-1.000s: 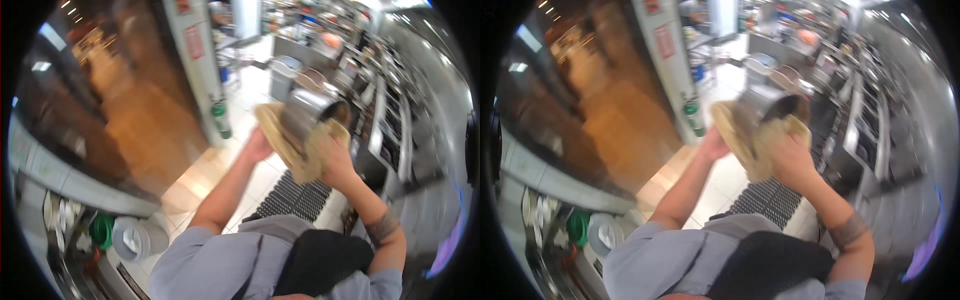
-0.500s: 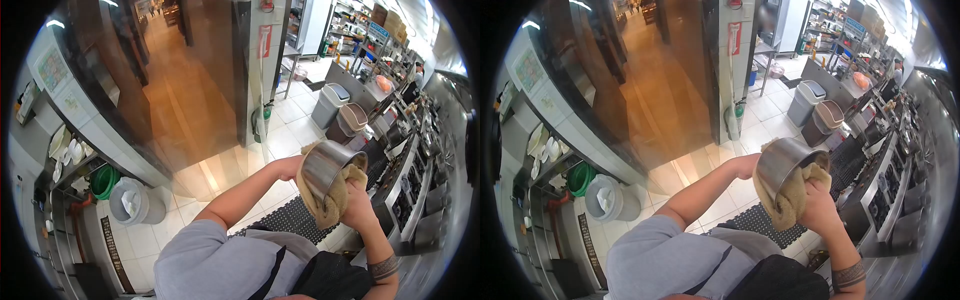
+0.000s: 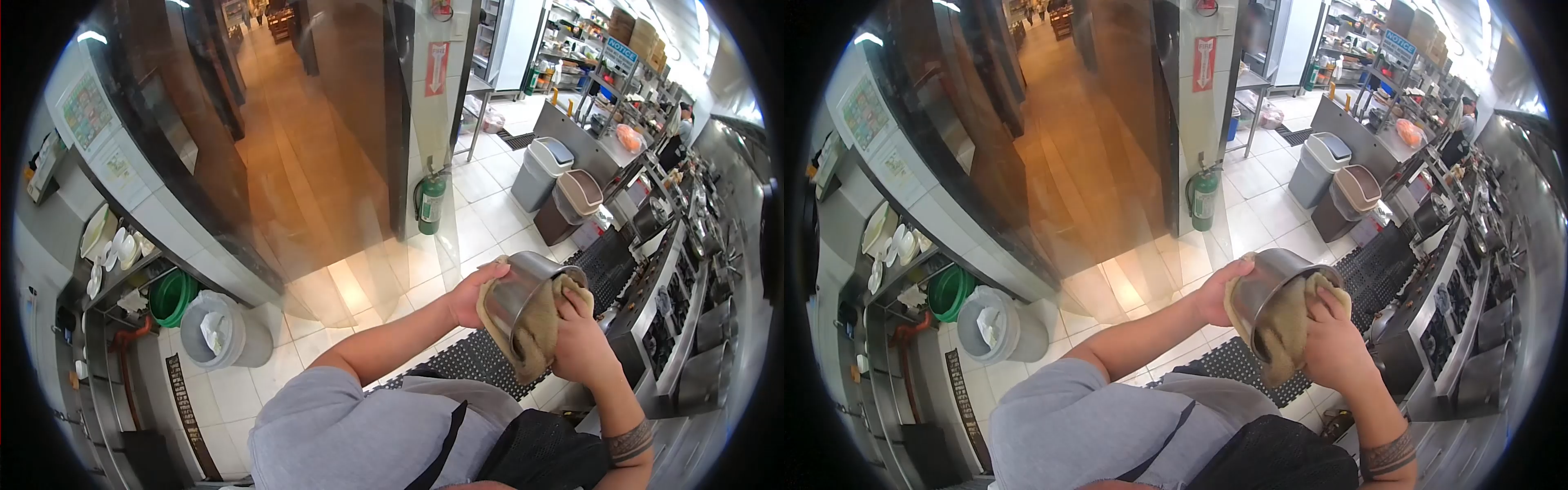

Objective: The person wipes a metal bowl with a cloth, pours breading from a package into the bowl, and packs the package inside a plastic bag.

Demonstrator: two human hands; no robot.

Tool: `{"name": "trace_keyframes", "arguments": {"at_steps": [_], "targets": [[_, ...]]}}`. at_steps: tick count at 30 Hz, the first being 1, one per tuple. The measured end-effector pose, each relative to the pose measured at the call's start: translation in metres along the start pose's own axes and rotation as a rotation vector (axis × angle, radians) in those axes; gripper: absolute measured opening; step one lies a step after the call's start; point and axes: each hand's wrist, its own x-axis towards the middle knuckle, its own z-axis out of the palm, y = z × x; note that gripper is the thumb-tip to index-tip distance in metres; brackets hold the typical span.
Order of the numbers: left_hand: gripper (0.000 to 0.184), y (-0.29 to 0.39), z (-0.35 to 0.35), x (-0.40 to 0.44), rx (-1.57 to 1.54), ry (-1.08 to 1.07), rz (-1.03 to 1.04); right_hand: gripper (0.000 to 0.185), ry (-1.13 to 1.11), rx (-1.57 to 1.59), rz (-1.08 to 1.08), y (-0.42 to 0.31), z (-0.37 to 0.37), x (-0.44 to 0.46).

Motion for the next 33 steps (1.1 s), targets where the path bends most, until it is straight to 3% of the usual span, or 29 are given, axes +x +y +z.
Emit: {"name": "trace_keyframes", "arguments": {"at_steps": [2,4,5,7,8,10,11,12,14,16,18,20,22,24,26,27,29,31,33], "targets": [[0.070,-0.005,-0.004,-0.001,-0.115,-0.002,0.051,0.044,0.112,0.104,0.053,-0.005,-0.010,-0.003],[0.070,0.000,0.003,-0.004,-0.175,0.001,0.107,0.063,0.164,0.058,0.129,-0.001,-0.011,-0.015],[0.071,0.002,0.008,-0.007,-0.235,0.005,0.159,0.063,0.162,0.061,0.128,0.004,-0.004,-0.023],[0.071,0.011,0.015,-0.009,-0.250,0.030,0.237,0.053,0.467,-0.102,0.382,0.019,0.024,-0.043],[0.070,0.018,0.021,-0.009,-0.261,0.051,0.315,0.053,0.466,-0.098,0.388,0.027,0.041,-0.048],[0.072,0.031,0.033,-0.009,-0.283,0.005,0.337,0.035,0.965,0.325,0.740,0.046,0.075,-0.054],[0.072,0.035,0.035,-0.008,-0.214,-0.019,0.384,0.035,0.969,0.327,0.744,0.061,0.088,-0.057],[0.072,0.039,0.037,-0.008,-0.145,-0.042,0.431,0.032,1.015,0.773,0.888,0.078,0.099,-0.058],[0.073,0.044,0.060,-0.007,-0.093,-0.080,0.434,0.031,1.035,1.231,1.018,0.086,0.098,-0.046],[0.073,0.040,0.075,-0.005,-0.008,-0.097,0.539,0.036,1.286,1.983,0.810,0.069,0.085,-0.018],[0.088,0.029,0.084,-0.008,0.015,-0.040,0.486,0.046,1.269,2.218,0.481,0.077,0.109,-0.016],[0.090,0.023,0.090,-0.014,0.109,-0.076,0.455,0.047,1.177,2.318,0.352,0.086,0.114,-0.026],[0.082,0.019,0.079,-0.010,-0.032,-0.204,0.496,0.053,1.480,2.153,0.452,0.085,0.082,-0.025],[0.079,0.018,0.076,-0.010,-0.018,-0.044,0.498,0.065,1.519,1.854,0.220,0.083,0.062,-0.044],[0.078,0.020,0.063,-0.011,-0.062,-0.046,0.434,0.082,1.564,1.440,0.400,0.080,0.048,-0.071],[0.076,0.021,0.058,-0.012,-0.106,-0.055,0.382,0.067,1.296,0.999,0.422,0.074,0.047,-0.097],[0.075,0.024,0.051,-0.010,-0.041,-0.017,0.364,0.046,0.899,0.489,0.235,0.056,0.018,-0.113],[0.074,0.021,0.054,-0.005,0.017,0.020,0.344,0.041,0.721,0.312,-0.009,0.028,-0.033,-0.093],[0.076,0.012,0.051,0.002,0.016,0.009,0.283,0.043,0.652,0.212,-0.065,0.009,-0.043,-0.066]]}}
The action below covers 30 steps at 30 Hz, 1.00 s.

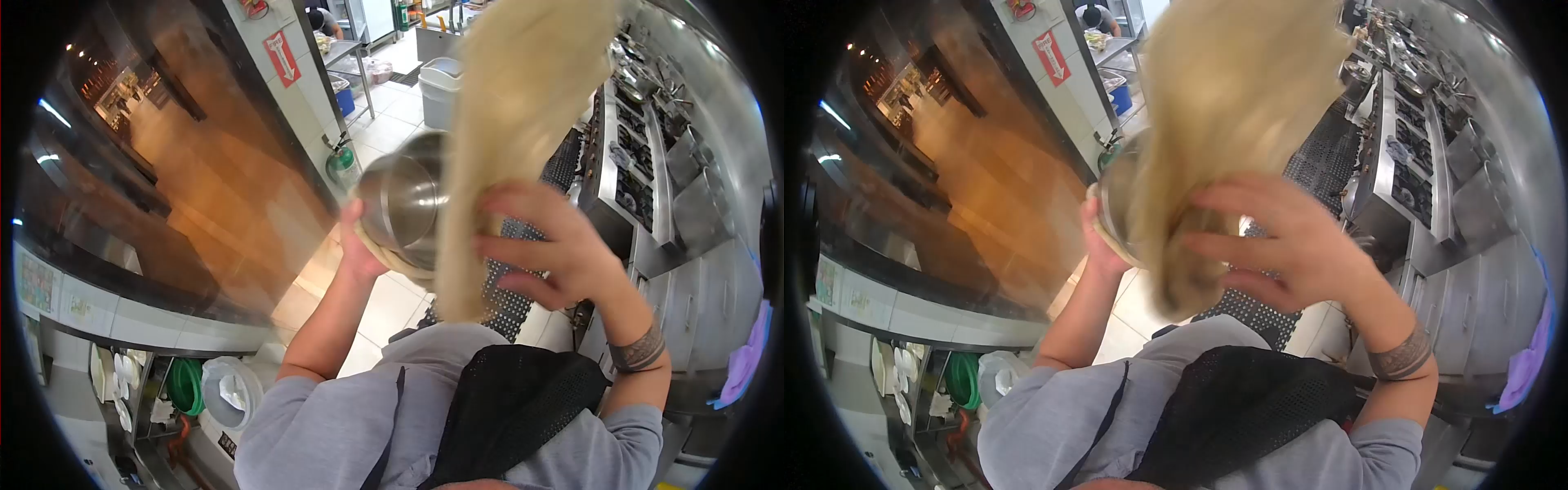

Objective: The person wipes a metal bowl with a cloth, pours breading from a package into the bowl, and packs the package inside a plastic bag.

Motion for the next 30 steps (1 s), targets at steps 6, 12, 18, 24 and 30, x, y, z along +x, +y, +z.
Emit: {"name": "trace_keyframes", "arguments": {"at_steps": [6,12,18,24,30], "targets": [[0.071,-0.061,-0.007,0.010,-0.074,-0.139,-0.268,0.048,-0.197,-0.042,0.282,0.011,0.084,-0.024],[0.117,-0.068,0.040,0.023,0.816,-0.151,0.000,0.054,0.313,1.982,0.853,0.047,0.153,-0.094],[0.106,-0.092,0.009,0.022,0.731,-0.308,-0.001,0.042,0.265,2.311,0.897,0.038,0.094,-0.113],[0.106,-0.092,0.034,0.026,0.592,-0.083,-0.126,0.042,0.273,0.926,1.030,0.030,0.097,-0.112],[0.121,-0.089,0.029,0.038,0.890,-0.289,0.149,0.040,0.398,2.039,1.114,0.034,0.087,-0.088]]}}
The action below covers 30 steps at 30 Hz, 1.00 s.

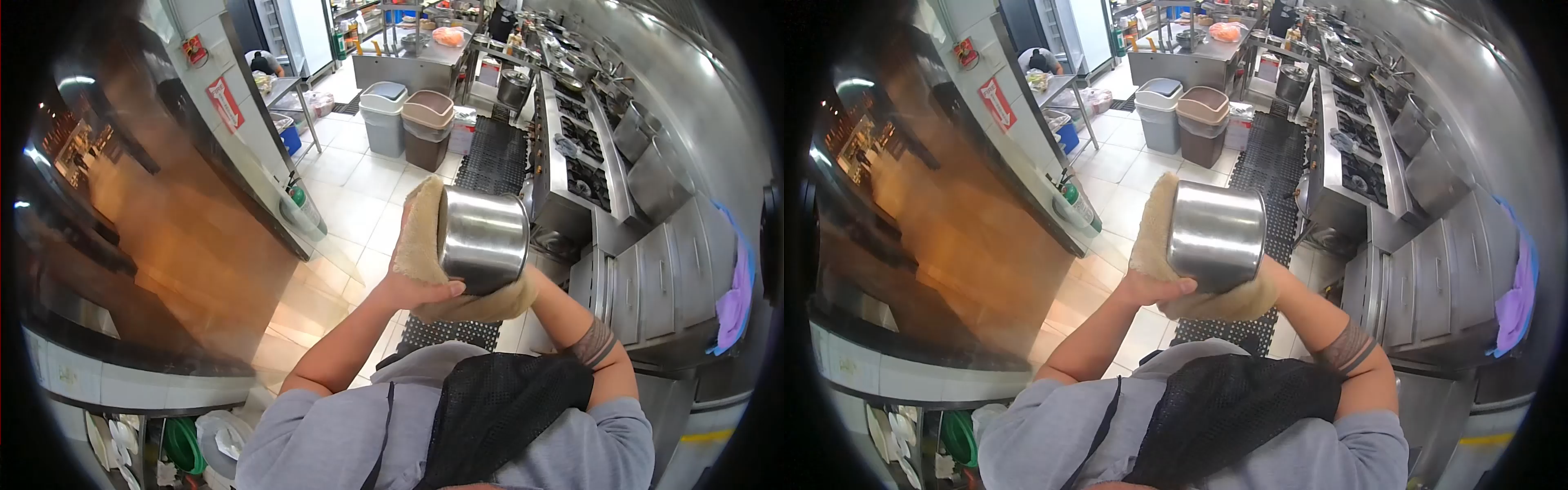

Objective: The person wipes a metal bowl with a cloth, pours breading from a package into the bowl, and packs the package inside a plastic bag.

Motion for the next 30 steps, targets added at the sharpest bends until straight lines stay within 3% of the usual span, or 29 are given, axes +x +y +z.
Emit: {"name": "trace_keyframes", "arguments": {"at_steps": [3,5,7,9,10,11,13,14,15,17,19,21,23,25,26,27,28,29,30], "targets": [[0.124,-0.001,-0.004,0.002,0.119,-0.072,0.010,0.040,-0.027,-0.104,0.038,-0.012,-0.005,-0.009],[0.118,-0.001,-0.003,0.004,0.068,-0.002,0.018,0.042,0.087,-0.082,-0.256,0.000,-0.011,-0.012],[0.109,-0.006,-0.004,0.003,-0.011,0.083,0.041,0.044,0.098,-0.160,-0.250,0.009,-0.019,-0.015],[0.102,-0.009,-0.016,-0.003,-0.422,0.099,-0.254,0.049,0.101,-0.317,-0.236,0.017,-0.032,-0.010],[0.088,-0.013,-0.018,-0.006,-0.551,0.136,-0.265,0.045,0.185,-0.155,-0.097,0.033,-0.048,-0.004],[0.088,-0.018,-0.023,-0.008,-0.546,0.150,-0.251,0.045,0.173,-0.164,-0.084,0.039,-0.059,-0.004],[0.072,-0.017,-0.029,-0.011,-0.761,0.143,-0.411,0.047,0.070,-0.289,0.136,0.040,-0.079,-0.013],[0.059,-0.011,-0.022,-0.011,-0.764,0.180,-0.384,0.048,0.027,-0.336,0.214,0.039,-0.087,-0.019],[0.059,-0.008,-0.018,-0.009,-0.758,0.197,-0.362,0.056,-0.121,-0.886,0.090,0.032,-0.095,-0.027],[0.056,-0.007,-0.013,-0.007,-1.066,0.295,-0.419,0.067,-0.332,-1.565,-0.201,0.011,-0.044,-0.029],[0.046,-0.015,-0.016,-0.007,-0.891,0.442,-0.472,0.060,-0.293,-1.915,-0.253,0.000,0.034,-0.021],[0.051,-0.007,-0.018,0.002,-0.922,0.380,-0.626,0.056,-0.097,-2.038,-0.168,0.004,0.043,-0.008],[0.064,0.013,-0.013,0.002,-0.695,0.340,-0.640,0.054,-0.126,-1.951,-0.202,0.001,0.039,0.005],[0.077,-0.007,-0.030,-0.010,0.109,0.243,-0.715,0.050,-0.257,-1.592,-0.233,-0.014,0.055,0.007],[0.077,-0.012,-0.038,-0.014,0.110,0.251,-0.706,0.045,-0.191,-1.624,-0.225,-0.019,0.065,0.003],[0.087,-0.002,-0.041,-0.022,0.191,0.015,-0.579,0.045,-0.196,-1.624,-0.222,-0.015,0.047,0.003],[0.098,0.005,-0.042,-0.028,0.268,-0.221,-0.450,0.044,-0.055,-0.942,-0.236,-0.006,0.014,0.001],[0.098,0.009,-0.044,-0.030,0.268,-0.218,-0.455,0.043,0.077,-0.259,-0.230,0.001,-0.007,-0.001],[0.106,0.015,-0.048,-0.029,0.280,-0.286,-0.385,0.043,0.086,-0.198,-0.292,0.004,-0.008,-0.001]]}}
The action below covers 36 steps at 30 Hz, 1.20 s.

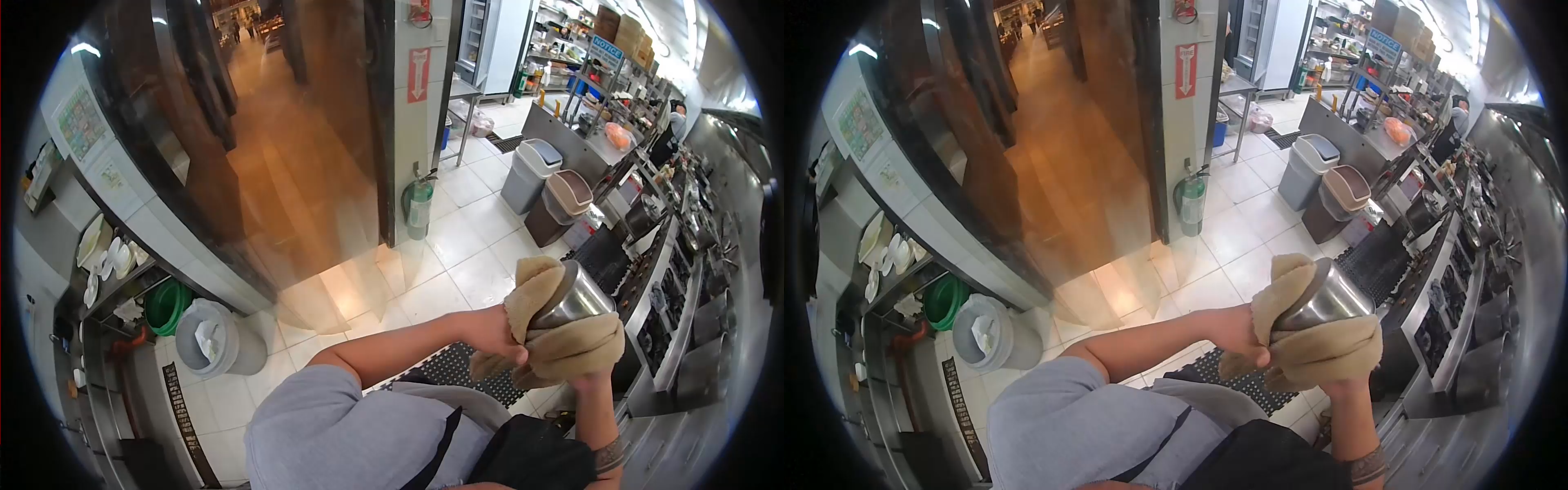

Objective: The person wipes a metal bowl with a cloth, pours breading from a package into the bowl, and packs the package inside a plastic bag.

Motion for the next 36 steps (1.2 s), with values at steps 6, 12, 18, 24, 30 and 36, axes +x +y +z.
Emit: {"name": "trace_keyframes", "arguments": {"at_steps": [6,12,18,24,30,36], "targets": [[0.131,0.034,-0.023,-0.014,0.378,0.120,0.476,0.045,-0.052,0.063,-0.245,-0.007,-0.049,0.004],[0.128,0.064,-0.036,-0.021,0.718,-0.001,0.450,0.046,0.051,0.044,-0.223,-0.030,-0.028,0.010],[0.116,0.054,-0.045,-0.015,0.489,-0.060,0.381,0.045,-0.091,-0.171,-0.341,-0.031,-0.026,0.009],[0.130,0.038,-0.045,-0.011,0.223,-0.038,0.329,0.047,-0.099,0.033,-0.227,-0.019,-0.024,0.007],[0.108,-0.004,-0.016,-0.006,0.043,0.153,0.406,0.049,-0.023,-0.171,-0.367,0.008,0.020,0.002],[0.087,-0.016,0.015,0.009,-0.383,0.391,-0.027,0.044,-0.498,-1.119,-0.142,0.038,0.057,-0.007]]}}
